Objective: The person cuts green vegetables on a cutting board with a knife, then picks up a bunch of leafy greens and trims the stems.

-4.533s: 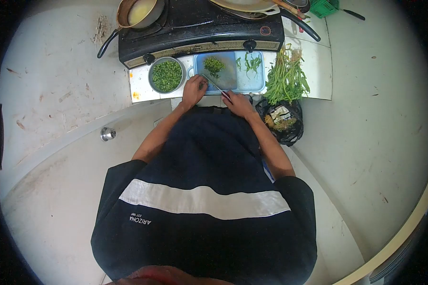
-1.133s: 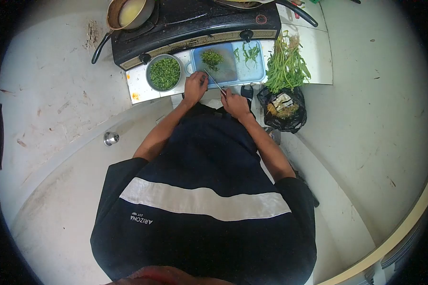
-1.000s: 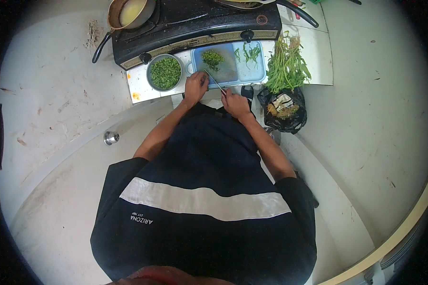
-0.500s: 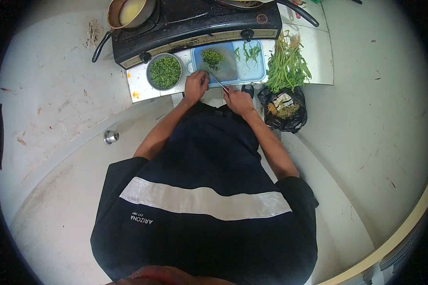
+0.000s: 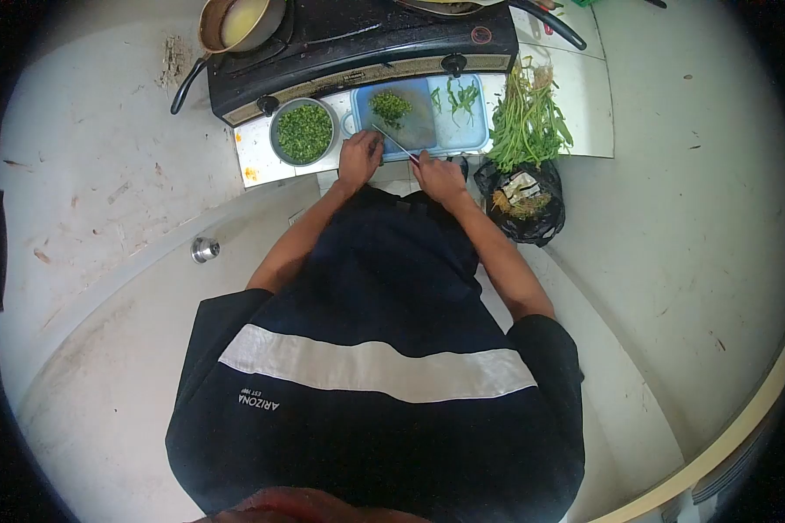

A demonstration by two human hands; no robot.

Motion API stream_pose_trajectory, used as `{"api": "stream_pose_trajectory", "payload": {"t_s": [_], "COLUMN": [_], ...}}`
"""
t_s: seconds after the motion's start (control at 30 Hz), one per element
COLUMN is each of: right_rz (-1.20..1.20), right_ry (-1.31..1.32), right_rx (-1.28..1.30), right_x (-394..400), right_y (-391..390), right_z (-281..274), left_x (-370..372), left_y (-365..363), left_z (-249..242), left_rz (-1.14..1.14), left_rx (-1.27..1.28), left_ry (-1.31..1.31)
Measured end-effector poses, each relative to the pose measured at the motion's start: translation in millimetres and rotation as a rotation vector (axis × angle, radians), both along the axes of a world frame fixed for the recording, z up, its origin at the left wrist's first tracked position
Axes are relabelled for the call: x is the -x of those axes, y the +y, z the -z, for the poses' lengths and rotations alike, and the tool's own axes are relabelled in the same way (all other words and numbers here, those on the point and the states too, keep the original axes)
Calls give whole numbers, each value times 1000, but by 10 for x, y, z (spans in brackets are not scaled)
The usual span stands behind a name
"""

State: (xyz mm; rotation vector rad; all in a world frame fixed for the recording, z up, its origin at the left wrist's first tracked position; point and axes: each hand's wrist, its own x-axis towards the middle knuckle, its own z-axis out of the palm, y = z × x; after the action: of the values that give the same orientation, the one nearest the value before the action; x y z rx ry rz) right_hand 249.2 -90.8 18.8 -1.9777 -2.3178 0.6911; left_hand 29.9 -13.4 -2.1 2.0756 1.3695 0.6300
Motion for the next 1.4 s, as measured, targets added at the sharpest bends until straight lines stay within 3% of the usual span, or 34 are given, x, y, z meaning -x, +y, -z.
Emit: {"api": "stream_pose_trajectory", "payload": {"t_s": [0.47, 0.53, 1.27, 1.33, 1.4], "right_rz": [-30, -53, -66, -83, -84], "right_ry": [59, 65, 78, 77, 80], "right_rx": [20, -110, 24, -118, -91], "right_x": [-32, -125, 54, -7, -60], "right_y": [128, 58, 220, 145, 115], "right_z": [42, 78, 166, 183, 167], "left_x": [-28, -37, -61, -72, -78], "left_y": [-5, -6, -35, -36, -43], "left_z": [-6, -42, -75, -77, -71], "left_rz": [-5, -10, -47, -57, -66], "left_rx": [-80, -77, -32, -34, -35], "left_ry": [9, 3, 9, 2, -6]}}
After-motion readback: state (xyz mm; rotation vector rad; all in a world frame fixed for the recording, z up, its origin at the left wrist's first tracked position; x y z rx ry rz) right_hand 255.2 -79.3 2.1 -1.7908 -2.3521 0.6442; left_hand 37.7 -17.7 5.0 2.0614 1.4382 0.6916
